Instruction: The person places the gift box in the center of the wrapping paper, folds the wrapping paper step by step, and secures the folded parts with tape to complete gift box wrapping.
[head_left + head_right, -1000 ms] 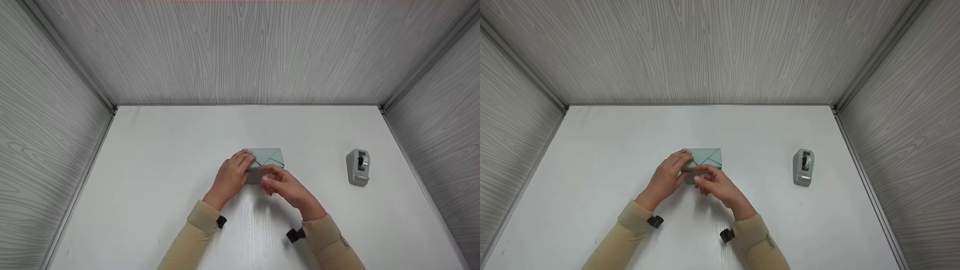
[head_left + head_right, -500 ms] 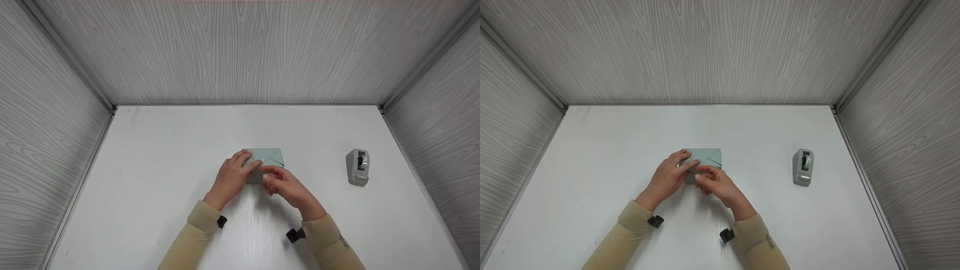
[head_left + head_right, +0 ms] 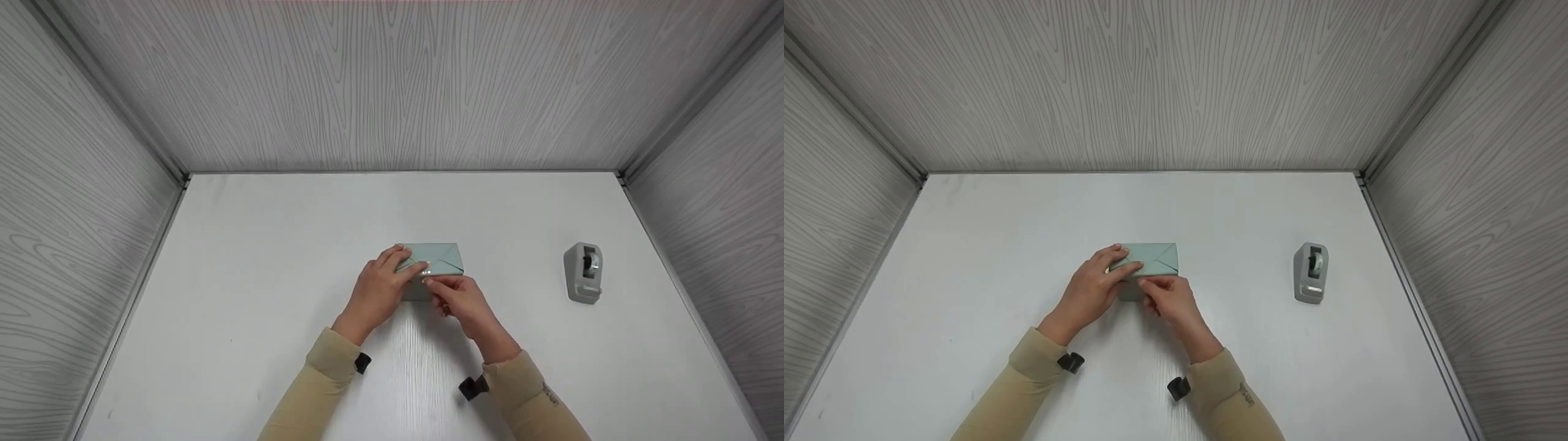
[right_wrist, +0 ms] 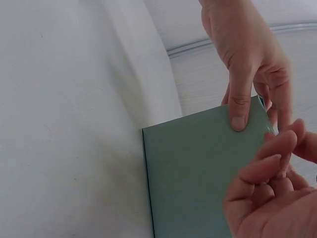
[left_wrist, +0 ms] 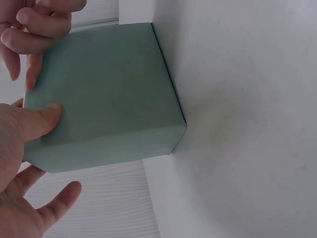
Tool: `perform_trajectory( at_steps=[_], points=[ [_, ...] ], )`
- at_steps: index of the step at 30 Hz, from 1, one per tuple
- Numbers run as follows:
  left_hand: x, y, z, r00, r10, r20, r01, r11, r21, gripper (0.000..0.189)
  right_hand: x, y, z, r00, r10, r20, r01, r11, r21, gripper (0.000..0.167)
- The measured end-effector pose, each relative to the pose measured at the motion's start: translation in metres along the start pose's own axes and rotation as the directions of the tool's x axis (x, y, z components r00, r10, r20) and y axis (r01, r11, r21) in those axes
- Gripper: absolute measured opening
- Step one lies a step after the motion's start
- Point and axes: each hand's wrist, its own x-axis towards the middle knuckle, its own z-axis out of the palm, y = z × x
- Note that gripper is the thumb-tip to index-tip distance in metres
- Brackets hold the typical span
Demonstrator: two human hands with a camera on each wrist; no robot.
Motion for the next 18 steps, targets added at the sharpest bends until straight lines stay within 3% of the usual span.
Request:
perform_trajectory(
  at_steps=[4, 7, 10, 14, 18],
  points=[
    [0.0, -0.001, 0.001, 1.0, 0.005, -0.013, -0.005, 1.0, -0.008, 0.041, 0.003, -0.001, 0.008, 0.992, -0.054, -0.117, 0.042, 0.994, -0.101, 0.018],
    [0.0, -0.002, 0.001, 0.999, 0.013, -0.03, -0.013, 1.0, -0.011, 0.041, 0.002, -0.004, 0.012, 0.979, -0.135, -0.154, 0.097, 0.968, -0.232, 0.017],
    [-0.001, -0.002, 0.001, 0.999, 0.019, -0.037, -0.02, 1.0, -0.007, 0.042, 0.002, -0.007, 0.014, 0.962, -0.218, -0.161, 0.142, 0.912, -0.385, 0.019],
    [-0.001, -0.003, 0.002, 0.999, 0.026, -0.036, -0.026, 1.0, -0.004, 0.042, 0.003, -0.005, 0.013, 0.946, -0.288, -0.15, 0.157, 0.809, -0.566, 0.023],
    [-0.002, -0.004, 0.003, 0.999, 0.024, -0.033, -0.024, 1.0, -0.002, 0.042, 0.005, -0.001, 0.011, 0.941, -0.307, -0.139, 0.142, 0.736, -0.662, 0.026]
  ],
)
